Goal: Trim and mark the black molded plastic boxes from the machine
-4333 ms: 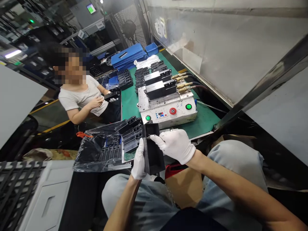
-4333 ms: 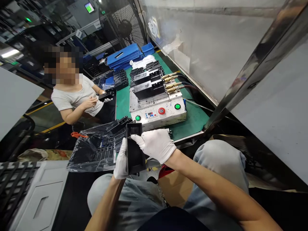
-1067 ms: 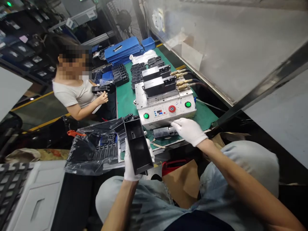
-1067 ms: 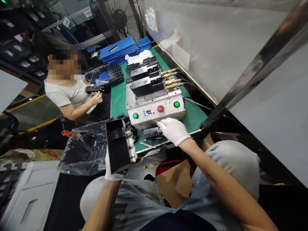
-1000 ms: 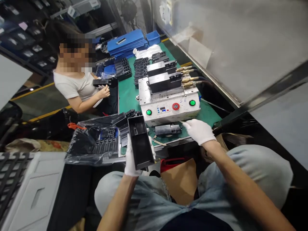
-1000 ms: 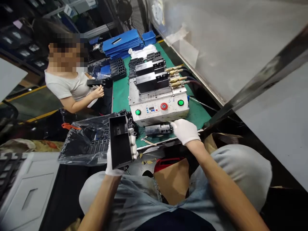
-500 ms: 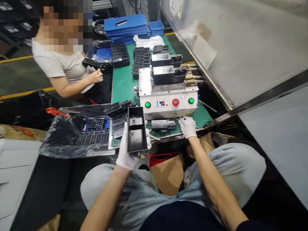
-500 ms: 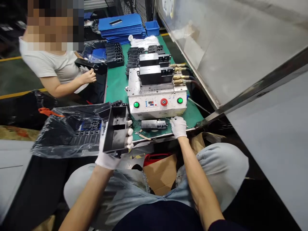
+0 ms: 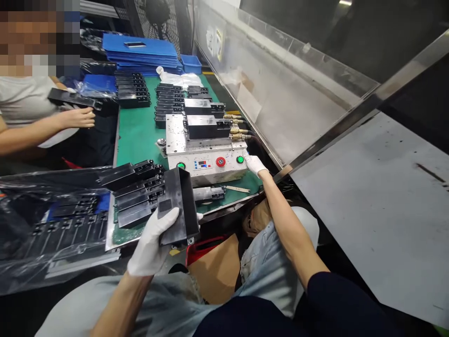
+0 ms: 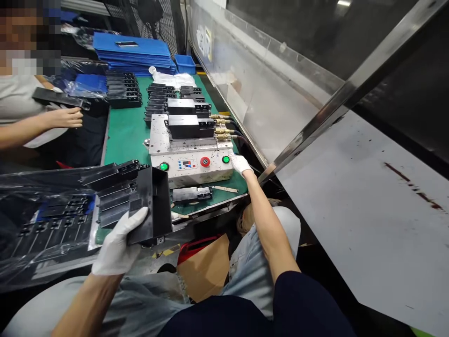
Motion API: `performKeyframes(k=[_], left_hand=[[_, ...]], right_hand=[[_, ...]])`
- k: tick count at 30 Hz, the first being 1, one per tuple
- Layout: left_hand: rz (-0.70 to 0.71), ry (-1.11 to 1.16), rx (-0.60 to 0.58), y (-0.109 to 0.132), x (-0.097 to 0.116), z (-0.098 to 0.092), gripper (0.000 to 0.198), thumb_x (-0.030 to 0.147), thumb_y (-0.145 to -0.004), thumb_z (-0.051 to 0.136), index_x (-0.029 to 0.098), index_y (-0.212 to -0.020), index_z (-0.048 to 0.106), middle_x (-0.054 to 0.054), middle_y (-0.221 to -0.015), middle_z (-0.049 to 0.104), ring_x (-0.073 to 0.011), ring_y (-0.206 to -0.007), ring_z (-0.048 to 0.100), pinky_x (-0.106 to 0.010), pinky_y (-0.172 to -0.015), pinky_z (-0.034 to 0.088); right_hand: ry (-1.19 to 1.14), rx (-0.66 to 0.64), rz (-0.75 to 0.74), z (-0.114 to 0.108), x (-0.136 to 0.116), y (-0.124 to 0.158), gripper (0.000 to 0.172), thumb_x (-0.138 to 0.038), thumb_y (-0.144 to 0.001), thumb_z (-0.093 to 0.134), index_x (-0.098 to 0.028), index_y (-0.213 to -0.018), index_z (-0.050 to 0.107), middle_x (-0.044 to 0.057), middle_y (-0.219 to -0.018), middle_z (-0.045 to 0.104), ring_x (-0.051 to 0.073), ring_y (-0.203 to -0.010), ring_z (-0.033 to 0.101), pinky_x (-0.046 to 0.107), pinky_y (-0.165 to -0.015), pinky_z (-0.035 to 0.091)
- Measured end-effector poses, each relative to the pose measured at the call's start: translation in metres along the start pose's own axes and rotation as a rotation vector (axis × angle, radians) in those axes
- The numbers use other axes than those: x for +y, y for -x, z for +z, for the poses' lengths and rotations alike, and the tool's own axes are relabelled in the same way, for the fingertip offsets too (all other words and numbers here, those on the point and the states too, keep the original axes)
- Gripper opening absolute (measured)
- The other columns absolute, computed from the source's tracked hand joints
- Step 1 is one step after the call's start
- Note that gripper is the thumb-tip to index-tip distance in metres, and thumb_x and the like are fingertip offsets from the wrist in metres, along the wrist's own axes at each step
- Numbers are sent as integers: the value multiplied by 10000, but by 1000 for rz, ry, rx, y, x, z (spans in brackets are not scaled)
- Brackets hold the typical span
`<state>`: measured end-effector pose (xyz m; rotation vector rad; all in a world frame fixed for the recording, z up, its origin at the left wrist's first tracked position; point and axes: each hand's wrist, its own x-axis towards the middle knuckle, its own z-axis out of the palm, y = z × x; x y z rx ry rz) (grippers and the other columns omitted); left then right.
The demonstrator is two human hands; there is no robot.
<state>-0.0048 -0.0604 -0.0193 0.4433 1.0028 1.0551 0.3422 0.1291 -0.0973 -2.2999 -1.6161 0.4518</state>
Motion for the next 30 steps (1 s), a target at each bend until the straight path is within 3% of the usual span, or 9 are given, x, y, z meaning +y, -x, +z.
performKeyframes(k=[2,5,10,13,16,19,22,27,30], left_hand=[[-17,-16,-41,-3,-1,-1,335,350,-800,819,154,-1061,743,-59,-904,794,-249,-835,767,-290,-715,637],[-29,-35,-71,-6,-3,-3,369,363,-824,790,130,-1103,730,-81,-920,790,-271,-869,762,-330,-754,633],[9,-169,-80,1,-3,2,631,388,-808,805,143,-1348,590,-109,-1097,763,-282,-965,741,-347,-807,615],[57,-314,-101,7,-1,3,770,412,-802,811,197,-1465,483,-102,-1223,727,-280,-1015,726,-345,-847,602],[154,-514,-97,11,-3,1,880,463,-791,807,201,-1535,416,-92,-1340,678,-297,-1184,660,-346,-991,546],[182,-654,-69,12,-8,-2,972,500,-737,828,158,-1547,414,-107,-1430,620,-330,-1315,569,-362,-1078,494],[163,-752,-58,13,-11,-2,971,488,-718,818,136,-1538,434,-112,-1458,594,-350,-1361,526,-394,-1103,479],[178,-795,-46,14,-11,1,957,456,-690,815,134,-1522,468,-112,-1445,605,-378,-1384,496,-438,-1122,468],[172,-789,-57,13,-10,1,966,488,-681,828,132,-1511,484,-114,-1465,585,-382,-1397,480,-430,-1138,453]], right_hand=[[38,8,-29,3,-3,5,657,-566,-1067,279,-130,-893,739,158,-957,766,230,-943,702,265,-816,461],[96,90,-36,-2,-10,15,567,-491,-1074,338,-113,-921,731,194,-1022,756,252,-1018,696,280,-846,452],[121,337,-75,-53,-31,35,510,-449,-1082,318,-102,-1049,690,213,-1156,713,270,-1073,676,312,-856,457],[-126,405,-257,-91,-56,58,520,-560,-1055,357,-157,-950,669,119,-939,739,208,-845,705,285,-726,493],[-612,256,-471,-111,-86,94,496,-659,-987,455,-207,-876,628,-4,-645,658,121,-514,613,229,-507,467],[-898,137,-545,-112,-108,131,464,-668,-955,514,-223,-859,607,-43,-565,613,88,-415,563,194,-407,434],[-1018,95,-545,-104,-116,153,468,-667,-944,535,-215,-841,597,-51,-569,608,71,-399,557,174,-380,434],[-1020,78,-554,-93,-112,152,454,-645,-943,557,-210,-815,590,-54,-617,614,53,-402,545,161,-366,428],[-971,179,-576,-92,-105,144,424,-608,-957,567,-215,-798,591,-46,-619,617,60,-417,559,170,-385,442]])
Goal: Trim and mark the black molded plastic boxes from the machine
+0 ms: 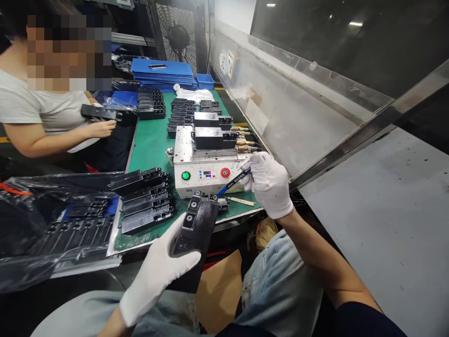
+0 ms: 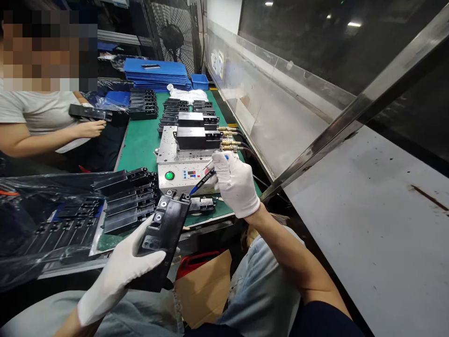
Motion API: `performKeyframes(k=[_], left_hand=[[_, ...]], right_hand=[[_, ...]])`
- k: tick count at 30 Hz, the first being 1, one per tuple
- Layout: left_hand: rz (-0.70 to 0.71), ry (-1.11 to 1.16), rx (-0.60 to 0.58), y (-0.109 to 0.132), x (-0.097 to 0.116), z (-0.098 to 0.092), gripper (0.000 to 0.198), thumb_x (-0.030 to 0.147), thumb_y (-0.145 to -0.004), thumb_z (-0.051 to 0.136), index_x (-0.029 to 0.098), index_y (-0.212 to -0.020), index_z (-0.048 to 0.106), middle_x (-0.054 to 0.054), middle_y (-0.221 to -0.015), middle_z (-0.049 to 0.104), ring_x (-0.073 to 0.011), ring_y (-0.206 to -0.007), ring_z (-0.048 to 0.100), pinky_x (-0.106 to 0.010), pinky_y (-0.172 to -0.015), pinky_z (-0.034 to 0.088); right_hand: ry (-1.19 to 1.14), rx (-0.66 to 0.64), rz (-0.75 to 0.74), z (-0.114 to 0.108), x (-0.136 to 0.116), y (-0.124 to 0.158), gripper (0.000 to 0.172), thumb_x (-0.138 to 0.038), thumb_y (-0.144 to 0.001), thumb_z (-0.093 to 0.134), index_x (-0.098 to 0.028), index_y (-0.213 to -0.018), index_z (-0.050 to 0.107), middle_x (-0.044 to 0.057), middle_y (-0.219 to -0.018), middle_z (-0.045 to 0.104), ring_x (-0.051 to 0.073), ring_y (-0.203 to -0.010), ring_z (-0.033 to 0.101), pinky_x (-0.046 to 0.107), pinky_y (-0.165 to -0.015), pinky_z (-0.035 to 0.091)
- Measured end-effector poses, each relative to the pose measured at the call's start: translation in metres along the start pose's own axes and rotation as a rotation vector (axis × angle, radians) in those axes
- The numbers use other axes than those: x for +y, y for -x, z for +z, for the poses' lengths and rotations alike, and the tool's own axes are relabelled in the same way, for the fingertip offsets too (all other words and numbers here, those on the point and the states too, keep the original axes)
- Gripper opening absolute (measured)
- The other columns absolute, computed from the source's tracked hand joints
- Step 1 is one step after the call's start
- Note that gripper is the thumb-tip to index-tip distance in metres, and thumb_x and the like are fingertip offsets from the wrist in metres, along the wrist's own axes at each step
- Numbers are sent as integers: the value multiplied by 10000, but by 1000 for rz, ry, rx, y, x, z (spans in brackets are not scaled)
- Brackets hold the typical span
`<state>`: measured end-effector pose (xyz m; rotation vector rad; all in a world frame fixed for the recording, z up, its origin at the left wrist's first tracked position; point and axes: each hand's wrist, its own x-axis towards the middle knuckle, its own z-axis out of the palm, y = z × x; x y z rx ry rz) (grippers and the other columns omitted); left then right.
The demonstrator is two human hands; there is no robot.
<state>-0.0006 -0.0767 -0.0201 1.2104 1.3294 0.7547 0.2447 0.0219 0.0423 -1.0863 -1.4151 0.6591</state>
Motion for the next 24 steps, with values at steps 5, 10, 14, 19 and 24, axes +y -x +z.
performKeyframes(k=[5,10,14,19,24], left_hand=[[-34,-25,-21,-2,-1,4,955,466,-684,811,126,-1511,475,-115,-1509,538,-369,-1431,440,-447,-1175,403],[-51,-63,-52,0,1,11,938,393,-717,781,121,-1539,419,-128,-1561,474,-332,-1455,415,-469,-1235,289],[-81,-71,-83,1,3,12,945,359,-720,764,136,-1558,389,-125,-1546,496,-335,-1431,447,-481,-1220,311],[-77,-44,-63,-2,4,12,943,360,-707,774,132,-1548,413,-127,-1527,520,-346,-1416,463,-466,-1211,324],[-88,-29,-51,-4,4,13,956,348,-680,797,142,-1541,437,-126,-1473,577,-358,-1348,533,-477,-1183,360]], right_hand=[[-26,66,-15,-2,-1,1,422,-623,-962,544,-233,-805,576,-45,-602,604,84,-445,597,188,-395,469],[-95,6,40,10,-3,5,430,-634,-961,533,-234,-814,592,-45,-596,617,82,-423,592,180,-358,439],[-58,-31,17,12,4,2,410,-590,-980,537,-217,-817,595,-46,-626,621,60,-428,581,164,-387,453],[-58,21,5,9,5,4,405,-594,-979,531,-227,-820,587,-30,-683,651,74,-462,608,170,-385,462],[-99,-71,14,13,-5,17,390,-572,-993,527,-228,-820,589,-27,-696,644,76,-470,610,177,-402,494]])
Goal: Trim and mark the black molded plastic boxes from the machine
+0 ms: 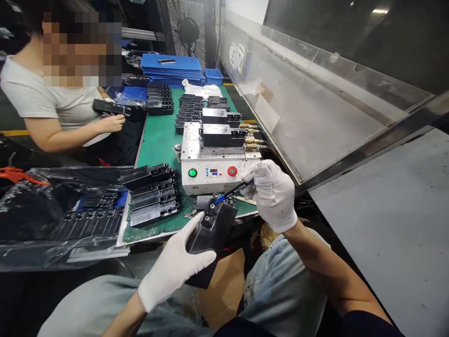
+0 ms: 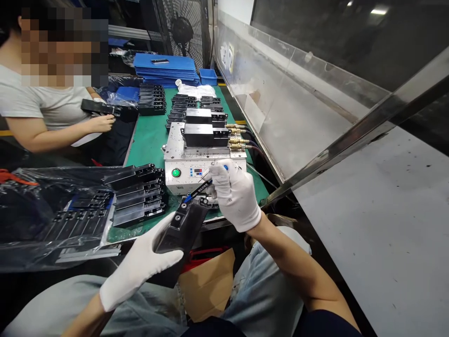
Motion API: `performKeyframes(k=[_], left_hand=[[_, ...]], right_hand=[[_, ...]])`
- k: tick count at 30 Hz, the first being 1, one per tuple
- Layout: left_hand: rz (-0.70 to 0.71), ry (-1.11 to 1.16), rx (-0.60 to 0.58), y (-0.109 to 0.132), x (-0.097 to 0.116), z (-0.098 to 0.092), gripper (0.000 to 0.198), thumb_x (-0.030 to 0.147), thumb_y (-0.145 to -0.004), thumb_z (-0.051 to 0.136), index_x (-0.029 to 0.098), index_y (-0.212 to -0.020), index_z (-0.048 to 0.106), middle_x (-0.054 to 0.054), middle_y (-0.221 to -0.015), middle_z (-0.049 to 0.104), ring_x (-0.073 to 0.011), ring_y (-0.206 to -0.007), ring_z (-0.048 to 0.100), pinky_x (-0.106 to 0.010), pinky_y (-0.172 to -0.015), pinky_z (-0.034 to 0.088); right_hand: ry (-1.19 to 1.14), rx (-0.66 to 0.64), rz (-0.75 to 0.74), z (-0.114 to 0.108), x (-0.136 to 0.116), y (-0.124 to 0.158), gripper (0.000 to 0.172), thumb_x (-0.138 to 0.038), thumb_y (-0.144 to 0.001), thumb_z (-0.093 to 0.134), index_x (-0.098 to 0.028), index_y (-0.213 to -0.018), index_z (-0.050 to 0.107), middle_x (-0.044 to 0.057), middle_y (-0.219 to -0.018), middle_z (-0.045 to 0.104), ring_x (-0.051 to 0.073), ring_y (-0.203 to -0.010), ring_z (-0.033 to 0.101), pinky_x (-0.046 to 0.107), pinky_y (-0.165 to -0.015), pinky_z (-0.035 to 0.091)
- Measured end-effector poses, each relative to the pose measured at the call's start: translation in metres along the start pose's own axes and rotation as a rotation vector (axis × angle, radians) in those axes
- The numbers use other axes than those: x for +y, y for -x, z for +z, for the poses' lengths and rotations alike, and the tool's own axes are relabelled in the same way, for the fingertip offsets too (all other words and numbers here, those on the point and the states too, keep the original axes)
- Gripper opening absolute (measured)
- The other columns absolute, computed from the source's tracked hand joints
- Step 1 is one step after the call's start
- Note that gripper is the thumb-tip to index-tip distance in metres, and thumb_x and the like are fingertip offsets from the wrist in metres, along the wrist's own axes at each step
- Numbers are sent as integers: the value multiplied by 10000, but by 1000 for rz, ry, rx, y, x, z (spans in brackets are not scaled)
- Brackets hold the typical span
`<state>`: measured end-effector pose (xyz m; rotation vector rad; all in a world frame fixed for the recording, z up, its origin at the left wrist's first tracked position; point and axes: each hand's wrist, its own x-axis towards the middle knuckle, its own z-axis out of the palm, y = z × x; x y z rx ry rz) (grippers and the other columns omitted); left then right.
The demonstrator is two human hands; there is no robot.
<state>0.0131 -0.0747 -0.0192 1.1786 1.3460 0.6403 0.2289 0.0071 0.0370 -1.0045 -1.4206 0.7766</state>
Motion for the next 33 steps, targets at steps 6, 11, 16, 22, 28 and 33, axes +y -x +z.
performKeyframes(k=[6,11,16,22,28,33], left_hand=[[-1,25,17,-1,-1,1,934,326,-672,804,150,-1525,468,-122,-1446,602,-354,-1326,556,-457,-1164,392],[-25,37,-11,-3,-2,1,961,348,-709,793,129,-1559,401,-128,-1528,518,-349,-1411,469,-440,-1205,336],[-43,44,-17,-3,-1,2,938,324,-731,774,158,-1570,388,-105,-1537,513,-341,-1413,470,-415,-1166,400],[-27,50,22,-7,2,2,897,294,-715,773,162,-1541,447,-99,-1487,570,-345,-1375,515,-412,-1158,410],[-3,35,3,-7,-1,2,930,346,-768,755,123,-1579,357,-107,-1553,492,-309,-1437,442,-396,-1212,328],[10,28,9,-8,-2,2,834,334,-787,738,144,-1536,422,-91,-1515,541,-308,-1416,467,-379,-1169,381]], right_hand=[[136,-83,-97,4,2,6,356,-505,-1028,491,-232,-840,618,1,-729,667,94,-535,639,195,-448,517],[240,-38,-180,3,5,10,300,-457,-1027,519,-239,-862,642,5,-734,658,104,-541,623,212,-455,508],[207,3,-168,2,1,12,309,-490,-1025,511,-250,-879,641,-5,-723,679,111,-514,629,231,-470,536],[118,-35,-118,10,0,19,309,-499,-1018,520,-256,-871,642,-9,-722,701,111,-473,619,240,-445,533],[265,-149,-254,14,10,22,270,-433,-1045,484,-248,-914,631,9,-769,728,132,-573,667,258,-512,530],[503,-309,-547,11,1,18,312,-413,-1060,442,-240,-886,635,5,-731,743,128,-601,681,258,-564,482]])
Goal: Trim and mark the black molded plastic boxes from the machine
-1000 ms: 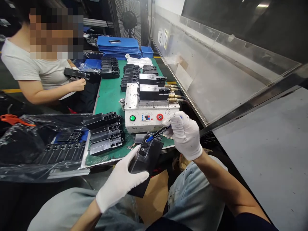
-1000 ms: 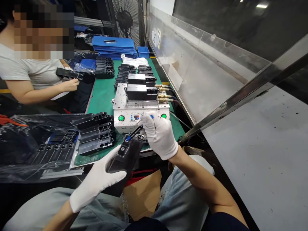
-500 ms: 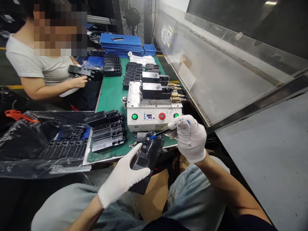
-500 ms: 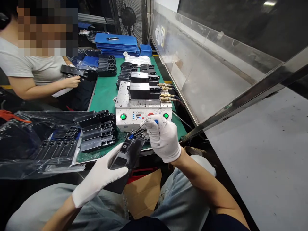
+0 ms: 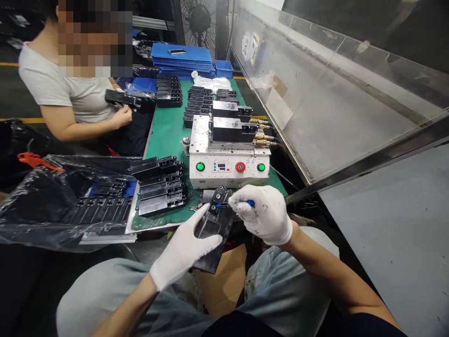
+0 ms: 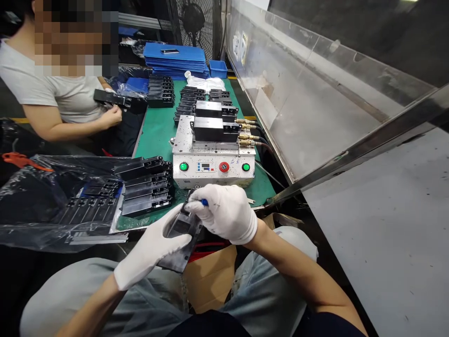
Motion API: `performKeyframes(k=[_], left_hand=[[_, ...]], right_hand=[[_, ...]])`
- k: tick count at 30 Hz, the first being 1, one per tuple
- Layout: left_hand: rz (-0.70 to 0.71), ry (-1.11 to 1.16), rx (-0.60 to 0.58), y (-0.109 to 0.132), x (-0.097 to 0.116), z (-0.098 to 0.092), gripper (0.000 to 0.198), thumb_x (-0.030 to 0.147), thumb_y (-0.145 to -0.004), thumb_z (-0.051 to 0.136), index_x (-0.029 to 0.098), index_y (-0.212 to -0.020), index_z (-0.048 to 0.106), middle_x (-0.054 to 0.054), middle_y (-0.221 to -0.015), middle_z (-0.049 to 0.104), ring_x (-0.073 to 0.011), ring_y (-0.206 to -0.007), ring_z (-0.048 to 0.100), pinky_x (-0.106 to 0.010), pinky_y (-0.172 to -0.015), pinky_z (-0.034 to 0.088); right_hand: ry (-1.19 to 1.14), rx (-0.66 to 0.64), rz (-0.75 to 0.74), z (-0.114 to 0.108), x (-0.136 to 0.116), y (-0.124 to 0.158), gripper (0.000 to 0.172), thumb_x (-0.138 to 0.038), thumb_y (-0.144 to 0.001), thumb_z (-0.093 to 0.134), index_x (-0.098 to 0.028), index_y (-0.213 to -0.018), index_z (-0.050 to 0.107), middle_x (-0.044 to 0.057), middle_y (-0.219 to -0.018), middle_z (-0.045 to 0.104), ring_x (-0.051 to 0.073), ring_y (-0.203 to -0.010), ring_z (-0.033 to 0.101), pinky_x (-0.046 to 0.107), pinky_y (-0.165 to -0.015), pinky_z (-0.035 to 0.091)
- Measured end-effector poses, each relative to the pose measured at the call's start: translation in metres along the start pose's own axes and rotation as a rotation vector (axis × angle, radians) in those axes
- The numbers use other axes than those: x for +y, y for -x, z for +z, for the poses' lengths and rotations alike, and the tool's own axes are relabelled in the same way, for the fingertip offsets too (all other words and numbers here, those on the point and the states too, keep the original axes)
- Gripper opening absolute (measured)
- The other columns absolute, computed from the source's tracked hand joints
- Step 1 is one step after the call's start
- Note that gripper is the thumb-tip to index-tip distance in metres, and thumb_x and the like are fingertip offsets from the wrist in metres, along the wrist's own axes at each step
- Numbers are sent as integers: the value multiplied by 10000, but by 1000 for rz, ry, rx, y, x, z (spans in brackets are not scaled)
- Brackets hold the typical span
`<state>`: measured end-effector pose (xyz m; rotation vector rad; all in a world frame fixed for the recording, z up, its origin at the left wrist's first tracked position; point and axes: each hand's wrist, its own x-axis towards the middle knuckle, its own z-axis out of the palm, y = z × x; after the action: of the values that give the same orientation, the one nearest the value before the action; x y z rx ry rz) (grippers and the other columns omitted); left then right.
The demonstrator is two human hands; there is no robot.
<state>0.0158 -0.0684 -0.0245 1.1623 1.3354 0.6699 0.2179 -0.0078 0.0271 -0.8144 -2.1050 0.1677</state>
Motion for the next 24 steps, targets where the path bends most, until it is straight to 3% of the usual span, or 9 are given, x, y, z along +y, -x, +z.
performKeyframes(k=[4,7,11,15,19,21,24], left_hand=[[54,2,-15,-3,-1,1,722,321,-812,730,175,-1478,494,-77,-1435,614,-310,-1377,504,-377,-1158,381],[72,-7,-25,-2,-1,3,709,314,-812,740,178,-1467,506,-81,-1438,609,-315,-1346,531,-388,-1146,390],[86,126,-10,-2,2,2,659,324,-816,761,200,-1426,544,-80,-1408,631,-310,-1310,562,-395,-1121,424],[100,368,235,-15,0,-7,591,423,-820,777,187,-1329,592,-106,-1323,670,-308,-1233,609,-440,-1085,458],[140,514,510,-34,-8,-20,541,426,-807,800,178,-1248,607,-99,-1222,703,-263,-1101,660,-432,-1006,513],[156,560,584,-40,-12,-23,543,410,-798,815,175,-1239,602,-97,-1206,706,-248,-1090,662,-424,-1002,517],[178,562,603,-42,-15,-24,544,397,-797,821,181,-1246,602,-97,-1241,695,-243,-1123,653,-417,-1025,508]], right_hand=[[111,-29,-45,3,-4,-1,242,-425,-992,578,-250,-847,662,-7,-701,747,137,-612,690,263,-566,470],[130,-30,20,11,-4,-1,189,-393,-921,683,-251,-797,675,-22,-688,746,141,-588,688,266,-534,467],[57,18,88,9,-7,-2,166,-269,-931,653,-229,-774,690,-12,-714,755,144,-587,694,266,-550,499],[-149,58,95,2,-23,3,63,-158,-907,664,-196,-910,714,29,-856,786,141,-732,743,243,-704,577],[-235,-152,-20,17,-37,23,229,-137,-904,643,-216,-1116,676,-1,-802,762,123,-686,716,227,-659,552],[-179,-231,-77,32,-39,34,277,-151,-912,619,-226,-1178,636,-9,-774,744,125,-632,679,237,-597,514],[-137,-274,-112,52,-38,45,268,-181,-934,591,-228,-1197,603,7,-822,747,133,-632,656,256,-568,475]])
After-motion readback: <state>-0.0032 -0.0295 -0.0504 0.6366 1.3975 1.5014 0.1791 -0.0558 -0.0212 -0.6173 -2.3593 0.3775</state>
